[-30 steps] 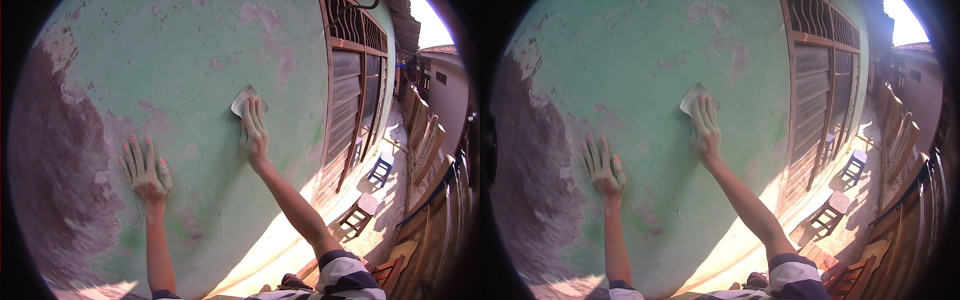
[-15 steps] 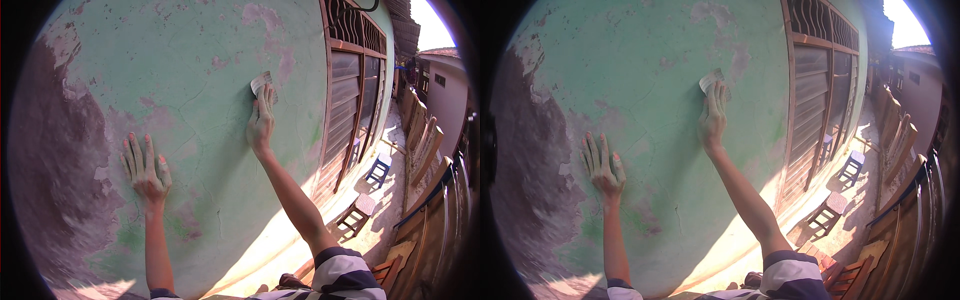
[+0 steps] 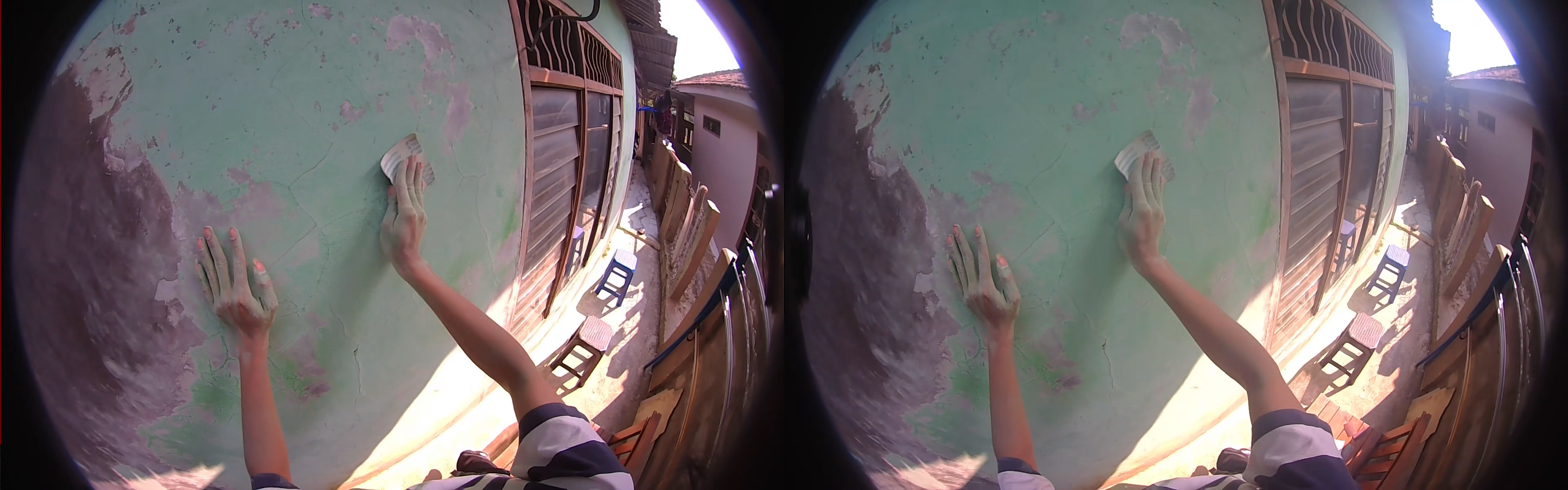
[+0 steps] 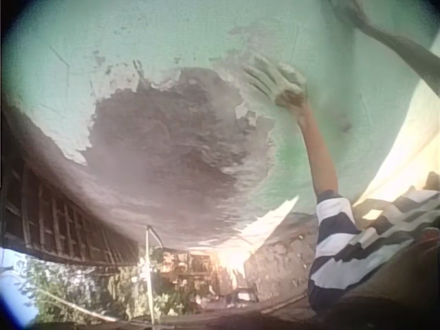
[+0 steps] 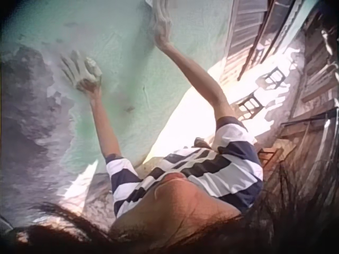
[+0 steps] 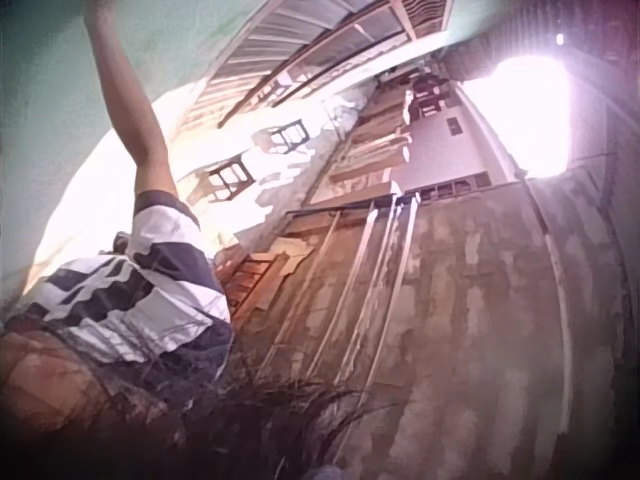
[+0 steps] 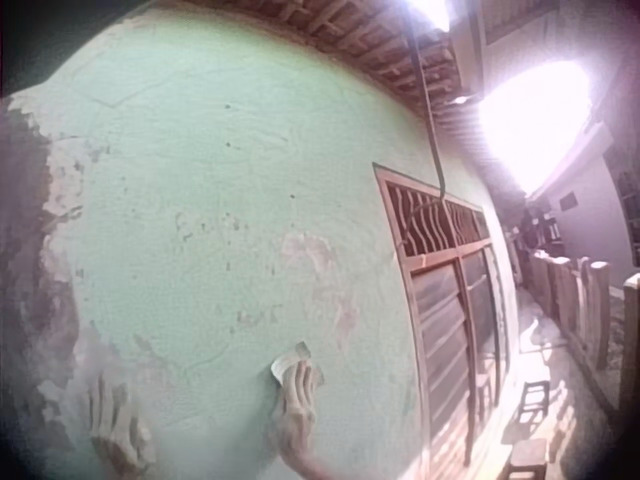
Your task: Sanding down the surface of an exterior wall using a piece of sandpaper.
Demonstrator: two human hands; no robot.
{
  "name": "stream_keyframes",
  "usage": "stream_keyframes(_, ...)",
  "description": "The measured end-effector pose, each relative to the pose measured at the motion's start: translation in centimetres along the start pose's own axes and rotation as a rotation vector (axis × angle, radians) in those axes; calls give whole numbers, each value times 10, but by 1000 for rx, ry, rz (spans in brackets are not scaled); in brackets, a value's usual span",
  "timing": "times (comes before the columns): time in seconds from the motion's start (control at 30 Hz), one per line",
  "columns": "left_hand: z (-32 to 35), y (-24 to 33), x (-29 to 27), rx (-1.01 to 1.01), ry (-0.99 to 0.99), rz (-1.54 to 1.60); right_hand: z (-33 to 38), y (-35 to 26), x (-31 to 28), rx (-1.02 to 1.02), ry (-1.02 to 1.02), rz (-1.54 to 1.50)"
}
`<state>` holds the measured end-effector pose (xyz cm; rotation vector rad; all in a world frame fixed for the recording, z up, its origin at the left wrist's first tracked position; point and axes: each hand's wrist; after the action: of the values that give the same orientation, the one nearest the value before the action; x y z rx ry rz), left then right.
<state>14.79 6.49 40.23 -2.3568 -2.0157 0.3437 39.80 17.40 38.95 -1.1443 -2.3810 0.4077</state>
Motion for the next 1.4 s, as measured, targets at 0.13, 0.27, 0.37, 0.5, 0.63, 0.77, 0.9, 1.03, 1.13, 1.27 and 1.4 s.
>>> stream_keyframes(0.13, 3, -3, -2, 11, 3, 5, 47, 3, -21, -427, -396, -46)
stream_keyframes(0.27, 3, -4, -1, 35, 16, 41, -30, 29, -17, -290, -208, -30)
stream_keyframes(0.37, 4, -1, 0, -4, 19, 68, -16, 15, -7, -70, -105, -56)
stream_keyframes(0.5, 6, -4, 0, -19, 56, 127, 76, -7, -32, -241, -373, -81)
stream_keyframes(0.63, 7, -11, -3, -38, 124, 139, 49, 0, -30, -485, -468, -80)
stream_keyframes(0.77, 6, -7, 1, -64, 131, 148, 11, -24, 1, -41, -66, -35)
stream_keyframes(0.9, 6, -19, -7, -45, 120, 203, 89, -50, -14, -444, -406, -60)
stream_keyframes(1.03, -11, -72, -39, 76, 59, 137, 10, -17, -12, -380, -263, -20)
stream_keyframes(1.13, -35, -99, -49, 37, 130, 49, -21, -15, -2, -8, -61, -20)
stream_keyframes(1.27, -43, -104, -65, 6, 161, -113, 93, -59, -7, -355, -331, -39)
stream_keyframes(1.4, -37, -111, -65, 10, 149, -113, 90, -38, -20, -742, -503, -91)
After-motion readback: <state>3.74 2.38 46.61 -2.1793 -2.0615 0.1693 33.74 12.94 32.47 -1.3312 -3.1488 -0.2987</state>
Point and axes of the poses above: each hand's wrist, its own z-axis away from the middle knuckle, its own x-axis out of the palm, y = z × x, and after that the axes turned 6 degrees about z, right-handed
